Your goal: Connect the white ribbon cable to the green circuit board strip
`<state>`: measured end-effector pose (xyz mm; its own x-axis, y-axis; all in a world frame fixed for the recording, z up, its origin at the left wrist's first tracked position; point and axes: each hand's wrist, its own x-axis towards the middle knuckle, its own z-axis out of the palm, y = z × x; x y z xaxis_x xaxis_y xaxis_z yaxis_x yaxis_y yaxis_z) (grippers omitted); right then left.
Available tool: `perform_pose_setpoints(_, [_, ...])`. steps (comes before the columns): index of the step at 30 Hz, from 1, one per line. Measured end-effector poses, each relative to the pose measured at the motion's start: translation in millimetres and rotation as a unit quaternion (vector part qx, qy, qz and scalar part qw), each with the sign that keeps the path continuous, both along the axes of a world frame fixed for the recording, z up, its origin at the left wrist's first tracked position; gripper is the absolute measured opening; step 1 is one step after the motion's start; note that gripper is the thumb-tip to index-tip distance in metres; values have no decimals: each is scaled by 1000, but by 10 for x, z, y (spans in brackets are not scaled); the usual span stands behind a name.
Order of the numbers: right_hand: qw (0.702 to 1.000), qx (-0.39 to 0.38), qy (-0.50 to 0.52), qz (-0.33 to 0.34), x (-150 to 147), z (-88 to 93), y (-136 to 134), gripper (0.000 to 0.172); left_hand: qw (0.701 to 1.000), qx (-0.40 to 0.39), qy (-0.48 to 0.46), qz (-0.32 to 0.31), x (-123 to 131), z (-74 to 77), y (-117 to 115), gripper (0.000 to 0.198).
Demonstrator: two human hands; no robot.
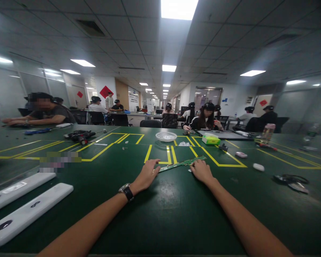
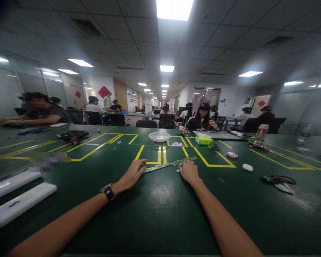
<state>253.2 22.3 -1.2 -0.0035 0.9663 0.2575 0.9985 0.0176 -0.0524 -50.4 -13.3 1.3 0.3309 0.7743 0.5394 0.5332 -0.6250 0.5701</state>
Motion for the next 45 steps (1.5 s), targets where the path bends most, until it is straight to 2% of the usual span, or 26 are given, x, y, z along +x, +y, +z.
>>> perform_pose_setpoints(3, [999, -7, -2, 42, -60, -19, 2, 40, 996, 37, 79, -37, 57, 43, -114, 38])
perform_pose_setpoints(7, [994, -5, -4, 108, 16, -12, 35, 38, 991, 60, 109, -47, 95, 94, -194, 36])
perform_pose_setpoints(13, [999, -2, -17, 47, 136, -40, 94, 39, 989, 68, 132, -29, 70, 91, -186, 35])
perform_pose_setpoints(18, [995, -11, -5, 96, 106, -52, 101, 39, 986, 68, 149, -33, 77, 82, -187, 35])
perform_pose_setpoints(22, [1000, -1, -2, 31, 93, -46, 107, 39, 985, 73, 155, -27, 91, 72, -180, 34])
perform_pose_setpoints(24, [999, -2, -1, 53, 103, -46, 112, 38, 985, 76, 155, -23, 91, 64, -173, 34])
perform_pose_setpoints(27, [992, -6, 4, 125, 126, -47, 119, 37, 983, 77, 163, -18, 88, 48, -160, 33])
perform_pose_setpoints(28, [992, -6, 4, 125, 130, -48, 120, 37, 983, 77, 167, -15, 87, 43, -157, 32])
perform_pose_setpoints(32, [999, 5, -7, 45, 118, -46, 111, 36, 981, 81, 175, -6, 86, 34, -154, 31])
perform_pose_setpoints(37, [994, 0, -10, 113, 86, -17, 78, 36, 979, 74, 188, -10, 89, 34, -163, 30])
perform_pose_setpoints(42, [999, 4, -15, 43, 70, -19, 85, 36, 978, 60, 201, -9, 90, 24, -158, 29])
perform_pose_setpoints(45, [994, -3, -17, 110, 59, -25, 95, 36, 977, 55, 206, -15, 92, 21, -160, 29])
